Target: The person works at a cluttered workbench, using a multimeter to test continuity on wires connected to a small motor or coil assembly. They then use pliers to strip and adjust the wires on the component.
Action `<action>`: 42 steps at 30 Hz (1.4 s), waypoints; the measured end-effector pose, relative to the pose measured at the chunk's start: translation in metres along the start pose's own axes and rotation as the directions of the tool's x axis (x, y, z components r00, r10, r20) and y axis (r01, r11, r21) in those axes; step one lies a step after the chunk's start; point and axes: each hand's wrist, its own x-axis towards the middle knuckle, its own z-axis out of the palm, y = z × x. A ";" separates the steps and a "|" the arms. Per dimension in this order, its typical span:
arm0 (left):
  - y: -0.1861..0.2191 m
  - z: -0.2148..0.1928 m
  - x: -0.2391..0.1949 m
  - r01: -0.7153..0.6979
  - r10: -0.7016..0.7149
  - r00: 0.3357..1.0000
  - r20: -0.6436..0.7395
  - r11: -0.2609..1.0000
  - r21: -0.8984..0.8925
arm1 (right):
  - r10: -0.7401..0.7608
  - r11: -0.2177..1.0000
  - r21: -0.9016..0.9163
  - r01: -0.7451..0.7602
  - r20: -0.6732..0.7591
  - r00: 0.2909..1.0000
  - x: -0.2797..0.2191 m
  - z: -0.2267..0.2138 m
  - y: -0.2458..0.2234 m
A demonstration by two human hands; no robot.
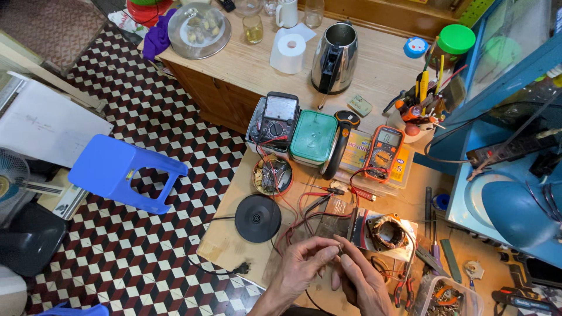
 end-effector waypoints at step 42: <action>0.012 -0.024 -0.027 -0.080 0.029 0.887 -0.461 0.993 -0.091 | -0.092 0.990 -0.095 0.107 0.150 0.984 0.034 0.033 0.011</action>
